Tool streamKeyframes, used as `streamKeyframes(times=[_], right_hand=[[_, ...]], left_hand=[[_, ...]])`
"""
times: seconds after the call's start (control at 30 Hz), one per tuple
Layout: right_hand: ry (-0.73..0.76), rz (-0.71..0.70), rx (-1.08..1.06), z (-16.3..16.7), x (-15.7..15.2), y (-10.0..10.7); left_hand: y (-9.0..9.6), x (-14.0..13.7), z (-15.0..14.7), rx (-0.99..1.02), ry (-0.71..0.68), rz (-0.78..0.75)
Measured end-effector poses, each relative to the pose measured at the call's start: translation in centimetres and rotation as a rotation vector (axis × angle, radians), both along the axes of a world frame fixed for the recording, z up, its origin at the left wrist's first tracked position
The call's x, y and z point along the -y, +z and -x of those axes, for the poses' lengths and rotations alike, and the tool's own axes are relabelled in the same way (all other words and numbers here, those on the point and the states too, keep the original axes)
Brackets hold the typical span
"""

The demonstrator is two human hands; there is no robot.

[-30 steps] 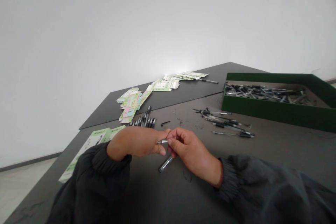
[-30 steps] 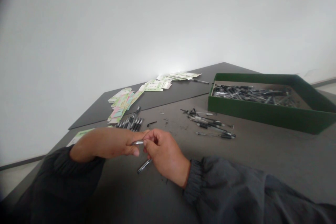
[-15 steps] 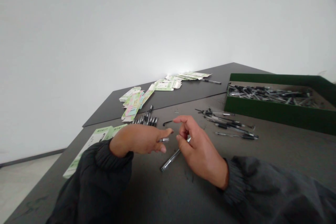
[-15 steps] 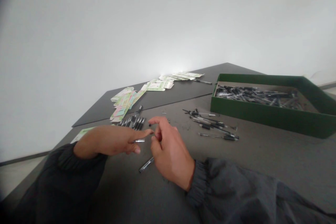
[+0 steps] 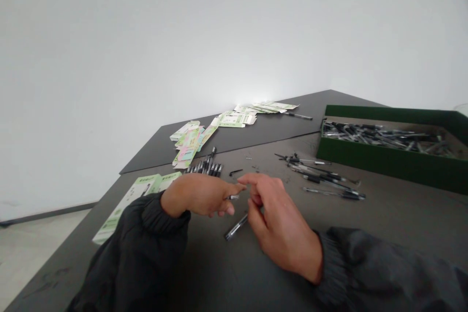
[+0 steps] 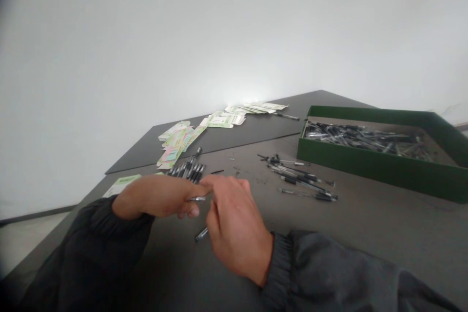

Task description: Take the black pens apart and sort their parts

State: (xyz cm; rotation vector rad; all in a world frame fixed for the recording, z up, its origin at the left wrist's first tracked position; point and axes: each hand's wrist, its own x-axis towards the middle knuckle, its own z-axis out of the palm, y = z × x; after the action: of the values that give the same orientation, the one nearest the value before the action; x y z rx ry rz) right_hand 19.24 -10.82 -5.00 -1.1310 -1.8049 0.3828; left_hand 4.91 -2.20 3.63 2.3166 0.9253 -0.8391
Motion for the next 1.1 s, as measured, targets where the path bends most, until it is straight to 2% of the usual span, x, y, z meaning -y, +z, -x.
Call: streamKeyframes(times=[0.17, 0.27, 0.43, 0.63, 0.73, 0.9, 1.1], right_hand=[[0.082, 0.006, 0.026, -0.02, 0.02, -0.07], [0.057, -0.008, 0.027, -0.05, 0.11, -0.03], [0.037, 0.025, 0.038, -0.01, -0.29, -0.40], [0.053, 0.006, 0.049, 0.11, -0.03, -0.30], [0.026, 0.000, 0.022, 0.08, -0.09, -0.28], [0.041, 0.024, 0.046, 0.19, -0.31, -0.57], [0.093, 0.009, 0.036, 0.22, 0.20, -0.27]], left_hand=[[-0.10, 0.06, -0.06, 0.000, 0.061, 0.063], [0.04, 0.19, -0.23, -0.011, 0.080, 0.054], [0.05, 0.11, -0.38, -0.030, 0.025, 0.056], [-0.32, -0.08, 0.02, 0.017, 0.115, 0.096], [-0.19, 0.04, -0.08, 0.013, 0.102, 0.101], [-0.08, 0.06, -0.21, 0.005, 0.068, 0.098], [-0.83, -0.48, 0.52, 0.065, 0.132, 0.142]])
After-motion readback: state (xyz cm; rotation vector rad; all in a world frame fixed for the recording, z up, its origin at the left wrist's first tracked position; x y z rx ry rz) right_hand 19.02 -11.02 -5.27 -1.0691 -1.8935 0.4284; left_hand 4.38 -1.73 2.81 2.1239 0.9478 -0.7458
